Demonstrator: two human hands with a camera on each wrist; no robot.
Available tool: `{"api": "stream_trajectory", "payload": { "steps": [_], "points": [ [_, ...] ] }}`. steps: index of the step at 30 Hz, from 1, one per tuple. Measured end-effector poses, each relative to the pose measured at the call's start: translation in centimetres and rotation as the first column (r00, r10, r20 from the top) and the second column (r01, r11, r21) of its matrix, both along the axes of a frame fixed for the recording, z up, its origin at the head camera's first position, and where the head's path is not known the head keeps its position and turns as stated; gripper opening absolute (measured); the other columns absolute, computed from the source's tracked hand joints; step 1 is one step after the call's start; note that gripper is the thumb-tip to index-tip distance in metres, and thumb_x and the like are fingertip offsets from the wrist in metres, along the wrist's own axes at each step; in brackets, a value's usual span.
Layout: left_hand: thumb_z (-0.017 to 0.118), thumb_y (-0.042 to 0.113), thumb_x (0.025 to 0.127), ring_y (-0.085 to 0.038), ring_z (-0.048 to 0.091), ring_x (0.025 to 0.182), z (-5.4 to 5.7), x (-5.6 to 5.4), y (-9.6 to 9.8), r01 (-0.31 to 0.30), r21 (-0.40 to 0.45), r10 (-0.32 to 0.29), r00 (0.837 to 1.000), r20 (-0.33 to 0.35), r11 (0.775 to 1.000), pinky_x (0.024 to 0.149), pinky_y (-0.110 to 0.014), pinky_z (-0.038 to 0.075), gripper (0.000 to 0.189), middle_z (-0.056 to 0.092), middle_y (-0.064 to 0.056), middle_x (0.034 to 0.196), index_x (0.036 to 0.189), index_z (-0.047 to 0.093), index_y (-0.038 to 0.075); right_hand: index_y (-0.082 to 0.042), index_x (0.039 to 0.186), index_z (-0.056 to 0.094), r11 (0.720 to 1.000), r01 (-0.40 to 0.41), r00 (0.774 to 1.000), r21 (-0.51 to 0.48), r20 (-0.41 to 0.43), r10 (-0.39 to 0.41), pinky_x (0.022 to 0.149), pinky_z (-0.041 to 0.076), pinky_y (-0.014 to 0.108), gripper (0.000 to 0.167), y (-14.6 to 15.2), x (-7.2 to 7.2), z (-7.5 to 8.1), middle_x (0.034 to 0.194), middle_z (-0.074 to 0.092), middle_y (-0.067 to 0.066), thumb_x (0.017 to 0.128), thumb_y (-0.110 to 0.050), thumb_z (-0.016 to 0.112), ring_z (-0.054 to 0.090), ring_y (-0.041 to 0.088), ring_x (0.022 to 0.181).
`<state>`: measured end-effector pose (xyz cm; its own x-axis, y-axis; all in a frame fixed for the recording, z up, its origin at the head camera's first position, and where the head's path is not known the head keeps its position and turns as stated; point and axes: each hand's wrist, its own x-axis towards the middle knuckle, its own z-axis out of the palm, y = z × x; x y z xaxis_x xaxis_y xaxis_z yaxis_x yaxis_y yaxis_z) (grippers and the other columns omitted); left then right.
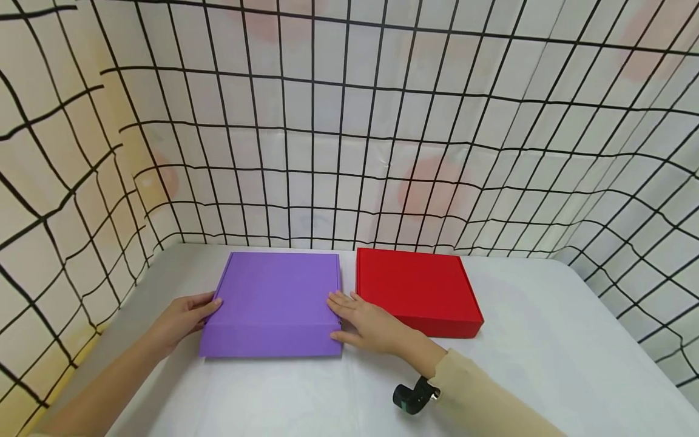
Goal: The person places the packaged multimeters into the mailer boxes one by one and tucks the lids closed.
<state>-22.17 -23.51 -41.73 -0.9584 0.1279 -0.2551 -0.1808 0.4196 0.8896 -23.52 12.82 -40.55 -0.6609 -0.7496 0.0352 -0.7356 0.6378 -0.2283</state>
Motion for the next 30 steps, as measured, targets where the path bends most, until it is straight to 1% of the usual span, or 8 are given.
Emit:
{"api": "stream_trajectory", "payload": {
  "steps": [6,10,16,19,22,25,27,30],
  "points": [
    [0.055,0.044,0.09,-0.008,0.058,0.101,-0.05,-0.25,-0.22,0.007,0.012,-0.006,1.0,-0.017,1.0,0.086,-0.03,0.05,0.079,0.04,-0.028,0.136,0.137,0.027,-0.013,-0.007,0.14,0.038,1.0,0.012,0.999,0.011,-0.045,-0.011,0.108,0.027,0.038,0.064,-0.1,-0.07,0.02,0.146,0.036,0.006,0.089,-0.042,0.055,0.03,0.02,0.135],
    [0.053,0.042,0.092,-0.008,0.056,0.102,0.36,0.08,0.13,-0.005,-0.004,0.005,1.0,-0.005,1.0,0.086,-0.028,0.05,0.075,0.035,-0.028,0.139,0.139,0.027,-0.011,-0.009,0.14,0.039,1.0,0.02,0.998,0.0,-0.052,-0.02,0.108,0.029,0.038,0.063,-0.08,-0.14,0.05,0.144,0.037,0.005,0.089,-0.042,0.056,0.032,0.02,0.134],
    [0.05,0.037,0.094,-0.01,0.056,0.103,0.39,0.07,0.38,-0.018,-0.029,0.018,1.0,0.0,0.999,0.085,-0.027,0.05,0.069,0.035,-0.028,0.139,0.139,0.027,-0.01,-0.007,0.139,0.039,1.0,-0.02,0.998,0.004,-0.066,0.02,0.109,0.026,0.037,0.062,0.1,-0.28,0.04,0.145,0.037,0.007,0.09,-0.038,0.058,0.032,0.02,0.134],
    [0.05,0.038,0.094,-0.015,0.057,0.106,0.45,0.0,0.29,-0.015,-0.034,0.015,1.0,-0.002,0.999,0.087,-0.03,0.05,0.069,0.035,-0.028,0.139,0.138,0.027,-0.01,-0.005,0.137,0.043,0.997,-0.066,0.983,0.03,-0.168,0.07,0.109,0.026,0.038,0.059,0.02,-0.51,-0.17,0.14,0.043,0.009,0.089,-0.035,0.059,0.037,0.02,0.131],
    [0.052,0.037,0.094,-0.021,0.058,0.108,0.58,-0.05,0.16,-0.015,-0.041,0.015,1.0,-0.009,0.999,0.088,-0.034,0.049,0.069,0.036,-0.029,0.137,0.137,0.028,-0.011,-0.004,0.132,0.05,0.992,-0.108,0.942,0.069,-0.311,0.124,0.107,0.029,0.038,0.054,-0.21,-0.76,-0.37,0.134,0.05,0.01,0.088,-0.034,0.06,0.046,0.02,0.125],
    [0.052,0.036,0.093,-0.023,0.058,0.108,0.65,-0.04,0.13,-0.022,-0.047,0.021,1.0,-0.006,0.999,0.089,-0.036,0.049,0.068,0.037,-0.029,0.137,0.137,0.029,-0.012,-0.004,0.129,0.053,0.987,-0.125,0.913,0.098,-0.378,0.153,0.106,0.031,0.037,0.052,-0.4,-0.87,-0.38,0.13,0.053,0.01,0.088,-0.034,0.06,0.049,0.02,0.122],
    [0.053,0.035,0.093,-0.022,0.058,0.108,0.62,-0.03,0.16,-0.021,-0.044,0.021,1.0,0.002,0.999,0.09,-0.036,0.049,0.068,0.037,-0.029,0.137,0.137,0.029,-0.012,-0.003,0.129,0.053,0.987,-0.123,0.914,0.106,-0.375,0.154,0.106,0.031,0.038,0.053,-0.4,-0.78,-0.29,0.131,0.053,0.01,0.087,-0.034,0.06,0.049,0.021,0.122],
    [0.053,0.035,0.093,-0.02,0.058,0.108,0.54,-0.06,0.25,-0.019,-0.038,0.019,1.0,0.007,0.999,0.09,-0.035,0.049,0.069,0.036,-0.029,0.137,0.137,0.028,-0.011,-0.003,0.132,0.049,0.987,-0.11,0.929,0.117,-0.34,0.144,0.107,0.029,0.039,0.057,-0.26,-0.57,-0.29,0.134,0.05,0.011,0.086,-0.033,0.062,0.046,0.022,0.125]
  ]
}}
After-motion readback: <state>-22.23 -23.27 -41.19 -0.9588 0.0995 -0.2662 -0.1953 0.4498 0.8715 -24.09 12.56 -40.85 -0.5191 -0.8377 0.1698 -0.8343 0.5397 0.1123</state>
